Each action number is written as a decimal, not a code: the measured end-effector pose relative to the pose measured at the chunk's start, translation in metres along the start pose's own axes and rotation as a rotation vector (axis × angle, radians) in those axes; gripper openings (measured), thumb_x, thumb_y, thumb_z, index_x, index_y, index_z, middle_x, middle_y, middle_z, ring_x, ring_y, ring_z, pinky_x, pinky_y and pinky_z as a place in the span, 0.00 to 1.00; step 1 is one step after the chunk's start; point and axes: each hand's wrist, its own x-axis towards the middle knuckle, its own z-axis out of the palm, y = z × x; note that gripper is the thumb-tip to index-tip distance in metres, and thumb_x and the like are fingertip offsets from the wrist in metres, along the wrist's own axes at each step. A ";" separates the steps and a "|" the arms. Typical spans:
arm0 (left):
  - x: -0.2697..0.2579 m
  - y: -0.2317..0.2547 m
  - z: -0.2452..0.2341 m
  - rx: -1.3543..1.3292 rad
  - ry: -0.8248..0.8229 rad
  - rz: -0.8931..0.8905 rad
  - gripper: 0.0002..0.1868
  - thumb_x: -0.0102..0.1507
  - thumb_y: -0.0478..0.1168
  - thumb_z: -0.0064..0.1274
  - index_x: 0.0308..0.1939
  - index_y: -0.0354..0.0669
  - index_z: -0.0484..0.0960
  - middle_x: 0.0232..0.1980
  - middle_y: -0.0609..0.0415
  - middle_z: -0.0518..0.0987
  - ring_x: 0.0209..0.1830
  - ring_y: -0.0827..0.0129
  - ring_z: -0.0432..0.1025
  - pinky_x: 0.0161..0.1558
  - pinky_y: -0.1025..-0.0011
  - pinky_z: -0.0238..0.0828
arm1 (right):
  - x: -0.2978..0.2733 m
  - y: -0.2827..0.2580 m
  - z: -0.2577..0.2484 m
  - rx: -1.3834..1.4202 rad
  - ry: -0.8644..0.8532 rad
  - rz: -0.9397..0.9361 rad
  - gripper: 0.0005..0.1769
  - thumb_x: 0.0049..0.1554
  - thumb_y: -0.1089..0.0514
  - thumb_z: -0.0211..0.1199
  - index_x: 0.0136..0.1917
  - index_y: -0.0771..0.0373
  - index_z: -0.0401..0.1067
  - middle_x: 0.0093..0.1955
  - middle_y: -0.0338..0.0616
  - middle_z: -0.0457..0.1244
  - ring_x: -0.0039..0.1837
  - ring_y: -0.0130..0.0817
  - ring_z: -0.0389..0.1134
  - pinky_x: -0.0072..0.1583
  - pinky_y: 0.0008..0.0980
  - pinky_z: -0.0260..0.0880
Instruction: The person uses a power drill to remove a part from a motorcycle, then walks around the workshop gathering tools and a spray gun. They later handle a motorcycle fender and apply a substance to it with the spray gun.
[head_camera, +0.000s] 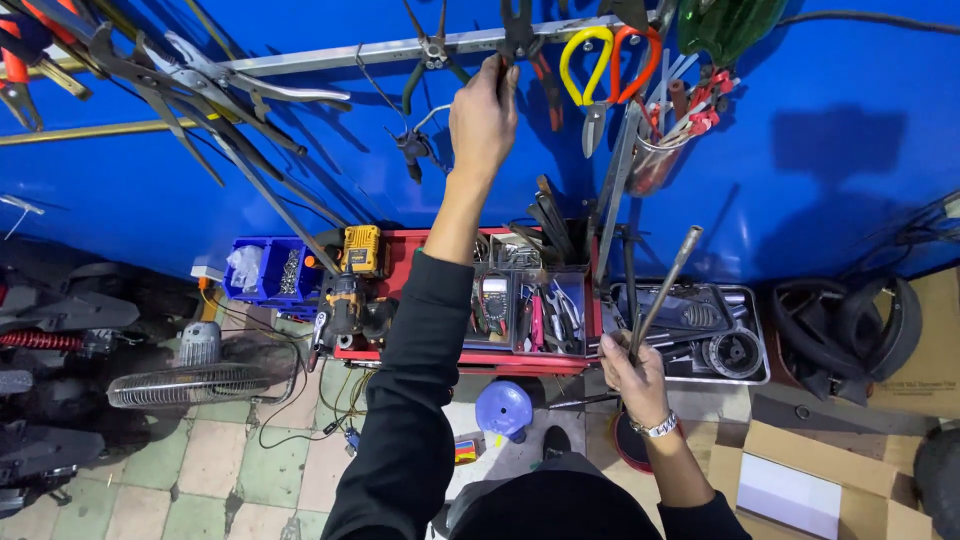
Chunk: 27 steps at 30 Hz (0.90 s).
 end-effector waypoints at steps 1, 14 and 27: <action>-0.001 0.000 0.001 0.089 -0.041 -0.045 0.15 0.71 0.47 0.47 0.53 0.41 0.79 0.39 0.45 0.84 0.38 0.43 0.81 0.37 0.48 0.80 | 0.000 0.003 -0.002 0.016 -0.012 0.021 0.15 0.66 0.61 0.56 0.39 0.74 0.70 0.21 0.30 0.42 0.20 0.16 0.46 0.24 0.16 0.47; -0.207 0.081 -0.063 -0.565 -0.534 -0.466 0.14 0.64 0.52 0.61 0.30 0.49 0.82 0.26 0.55 0.81 0.30 0.65 0.76 0.36 0.69 0.71 | 0.007 -0.005 0.012 0.433 -0.260 0.370 0.14 0.66 0.58 0.49 0.41 0.68 0.66 0.24 0.26 0.38 0.20 0.16 0.41 0.23 0.20 0.46; -0.370 0.040 -0.120 -0.462 -0.414 -1.023 0.08 0.59 0.44 0.70 0.37 0.48 0.90 0.31 0.56 0.83 0.24 0.83 0.70 0.24 0.84 0.67 | -0.048 0.107 0.031 0.379 -0.442 1.000 0.15 0.64 0.57 0.53 0.36 0.61 0.66 0.23 0.29 0.47 0.20 0.16 0.49 0.23 0.18 0.48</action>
